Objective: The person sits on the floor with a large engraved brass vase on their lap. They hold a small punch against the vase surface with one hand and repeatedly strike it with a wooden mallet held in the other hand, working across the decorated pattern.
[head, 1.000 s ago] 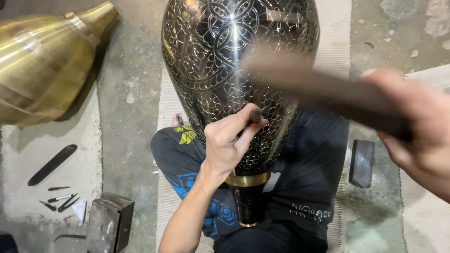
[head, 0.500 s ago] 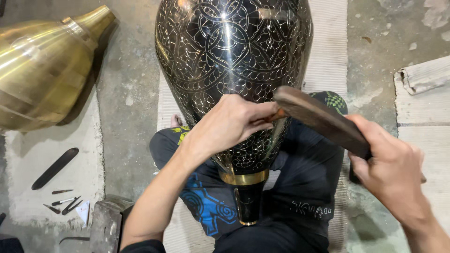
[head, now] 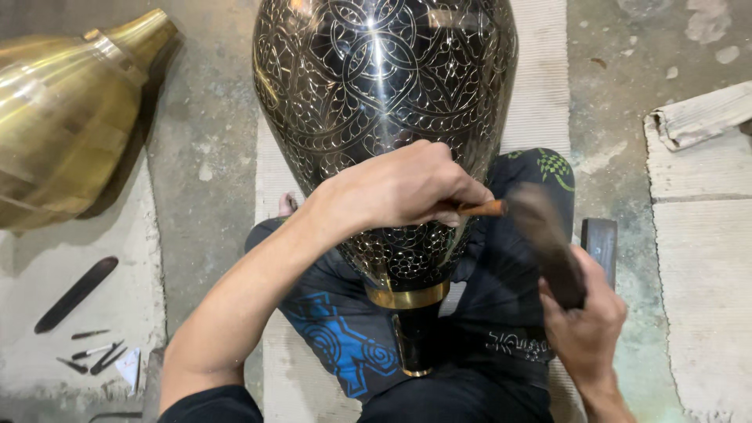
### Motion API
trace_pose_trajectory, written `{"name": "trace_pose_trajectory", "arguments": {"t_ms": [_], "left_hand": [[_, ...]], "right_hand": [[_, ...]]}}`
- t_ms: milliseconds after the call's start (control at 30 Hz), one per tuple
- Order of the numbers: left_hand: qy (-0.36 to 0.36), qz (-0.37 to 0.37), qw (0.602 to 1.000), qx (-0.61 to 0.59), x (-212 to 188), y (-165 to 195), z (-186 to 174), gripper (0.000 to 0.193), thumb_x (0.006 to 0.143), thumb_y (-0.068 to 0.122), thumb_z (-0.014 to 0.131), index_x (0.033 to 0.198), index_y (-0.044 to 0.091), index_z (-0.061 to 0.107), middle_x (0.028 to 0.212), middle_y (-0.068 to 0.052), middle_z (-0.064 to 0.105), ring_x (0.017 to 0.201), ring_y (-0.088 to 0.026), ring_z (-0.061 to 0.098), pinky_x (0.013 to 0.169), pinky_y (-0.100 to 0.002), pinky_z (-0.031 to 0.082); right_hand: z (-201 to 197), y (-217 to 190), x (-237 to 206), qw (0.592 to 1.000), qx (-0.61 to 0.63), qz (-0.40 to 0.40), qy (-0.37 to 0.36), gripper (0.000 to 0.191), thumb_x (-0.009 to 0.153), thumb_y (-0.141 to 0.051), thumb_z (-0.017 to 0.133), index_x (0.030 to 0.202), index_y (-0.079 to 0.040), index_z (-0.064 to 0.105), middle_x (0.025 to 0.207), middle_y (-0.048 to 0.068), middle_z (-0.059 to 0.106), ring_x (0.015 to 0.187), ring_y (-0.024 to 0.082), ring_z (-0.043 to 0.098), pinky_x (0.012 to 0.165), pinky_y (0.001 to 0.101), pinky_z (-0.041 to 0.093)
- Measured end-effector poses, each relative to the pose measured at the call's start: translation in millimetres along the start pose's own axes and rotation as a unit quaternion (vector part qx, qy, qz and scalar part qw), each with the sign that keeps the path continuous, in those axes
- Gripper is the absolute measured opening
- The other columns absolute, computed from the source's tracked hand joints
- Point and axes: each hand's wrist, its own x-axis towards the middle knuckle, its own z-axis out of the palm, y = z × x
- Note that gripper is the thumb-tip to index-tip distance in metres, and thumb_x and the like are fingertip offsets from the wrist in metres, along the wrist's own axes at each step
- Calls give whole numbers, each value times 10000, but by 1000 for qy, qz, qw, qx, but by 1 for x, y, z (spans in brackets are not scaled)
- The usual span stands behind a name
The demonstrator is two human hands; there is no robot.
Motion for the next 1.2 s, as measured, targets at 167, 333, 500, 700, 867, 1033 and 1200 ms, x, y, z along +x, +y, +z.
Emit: {"name": "trace_pose_trajectory", "arguments": {"t_ms": [167,333,500,700,867,1033,1200], "left_hand": [[-94,-51,994,-2,10,-5,2,440,754,136,804,1187,111,731,952,-125,768,823,-326,739,671,-426,562],[-136,-77,988,-13,14,-3,1,411,775,133,802,1181,140,743,934,-122,774,812,-305,753,666,-424,559],[-48,-47,997,-46,5,-10,-14,323,877,138,796,1180,59,719,939,-133,773,870,-318,752,727,-403,588],[-86,3,995,-54,12,-18,-13,438,769,108,827,1176,8,698,963,-168,750,848,-351,735,686,-425,564],[-99,-39,992,-61,12,-17,-11,463,777,113,815,1215,28,692,937,-170,749,824,-350,734,665,-437,541],[-151,-80,984,-47,19,-9,-9,439,796,96,789,1227,92,707,899,-123,765,778,-302,743,644,-421,548],[-215,-121,969,6,33,0,-5,452,745,75,780,1182,183,749,812,-57,780,703,-235,736,614,-395,559]], "right_hand": [[16,-2,-19,999,35,19,32,453,867,4,760,1295,-16,612,1034,152,712,935,266,703,856,356,535],[22,2,-28,992,103,59,30,432,901,-30,752,1299,-38,583,1003,126,719,872,238,717,818,337,562],[21,1,-18,995,40,89,-9,425,868,-39,777,1258,-79,612,1009,149,741,889,280,749,814,367,571],[22,0,1,996,-11,46,-81,658,793,-21,741,1425,-70,567,1129,214,713,1051,390,707,837,431,561],[22,11,-11,995,60,66,-41,543,865,-42,753,1375,-49,567,1113,186,741,975,319,724,850,383,571],[27,26,-22,994,106,-6,22,466,981,-60,747,1383,-22,516,1066,138,739,907,218,738,809,296,577],[35,27,-22,994,97,-1,46,545,967,-42,723,1463,-16,499,1082,138,744,919,224,743,811,309,582]]}}
